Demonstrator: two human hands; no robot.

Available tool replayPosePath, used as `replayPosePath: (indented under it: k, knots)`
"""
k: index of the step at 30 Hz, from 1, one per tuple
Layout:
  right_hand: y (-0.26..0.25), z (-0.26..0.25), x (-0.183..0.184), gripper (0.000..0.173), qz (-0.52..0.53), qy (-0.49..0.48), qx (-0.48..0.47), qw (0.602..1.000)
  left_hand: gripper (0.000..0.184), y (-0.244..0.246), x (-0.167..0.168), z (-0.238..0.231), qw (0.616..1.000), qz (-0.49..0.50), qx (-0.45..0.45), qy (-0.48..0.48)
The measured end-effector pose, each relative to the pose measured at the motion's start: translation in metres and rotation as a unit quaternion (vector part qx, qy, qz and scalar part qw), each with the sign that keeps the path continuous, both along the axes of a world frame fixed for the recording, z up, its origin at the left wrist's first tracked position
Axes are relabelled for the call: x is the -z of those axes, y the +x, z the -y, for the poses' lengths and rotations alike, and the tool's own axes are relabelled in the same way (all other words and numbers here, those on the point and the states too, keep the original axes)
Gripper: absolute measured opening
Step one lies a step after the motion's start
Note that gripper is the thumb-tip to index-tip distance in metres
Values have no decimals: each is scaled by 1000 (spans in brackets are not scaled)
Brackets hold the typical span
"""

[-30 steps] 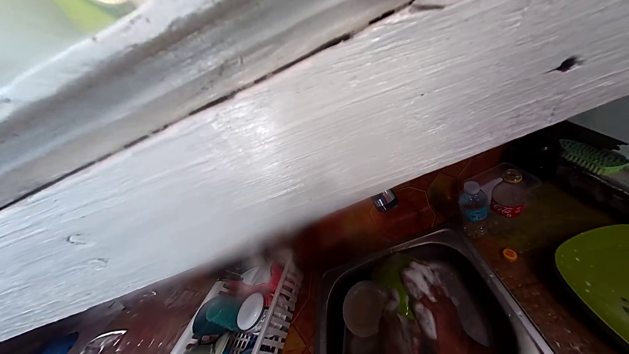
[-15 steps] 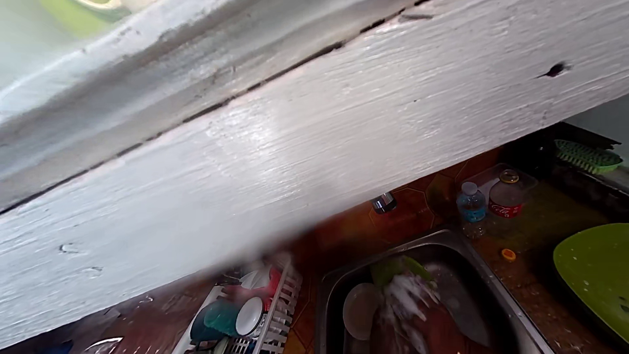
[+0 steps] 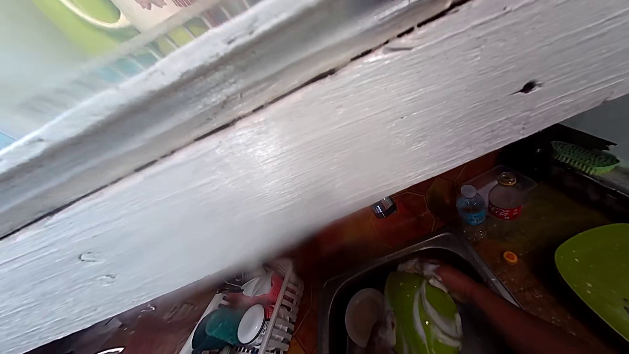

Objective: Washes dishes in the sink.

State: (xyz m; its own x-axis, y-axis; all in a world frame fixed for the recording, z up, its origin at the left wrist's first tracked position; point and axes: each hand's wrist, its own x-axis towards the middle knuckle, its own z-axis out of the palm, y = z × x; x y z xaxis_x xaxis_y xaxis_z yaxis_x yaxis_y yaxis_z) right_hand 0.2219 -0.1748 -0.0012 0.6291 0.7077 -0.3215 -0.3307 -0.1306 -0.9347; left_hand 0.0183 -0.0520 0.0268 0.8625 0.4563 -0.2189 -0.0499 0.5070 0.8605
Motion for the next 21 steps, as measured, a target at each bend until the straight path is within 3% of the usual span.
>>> replayPosePath:
  k: [6,9,13,18,21]
  knots:
    - [-41,10,42,36,-122,29,166,978,31,0,14,0,993,27,-91,-74]
    - [-55,13,54,39,-96,-16,200,975,30,0,20,-2,991,23,-109,-80]
    - [-82,10,44,40,2,-29,244,969,35,15,-6,8,989,-7,-141,-45]
    - [-108,7,43,52,203,-48,195,958,31,21,6,5,982,39,-115,-145]
    - [-121,9,29,46,426,-55,123,895,29,23,14,17,989,13,-84,-123]
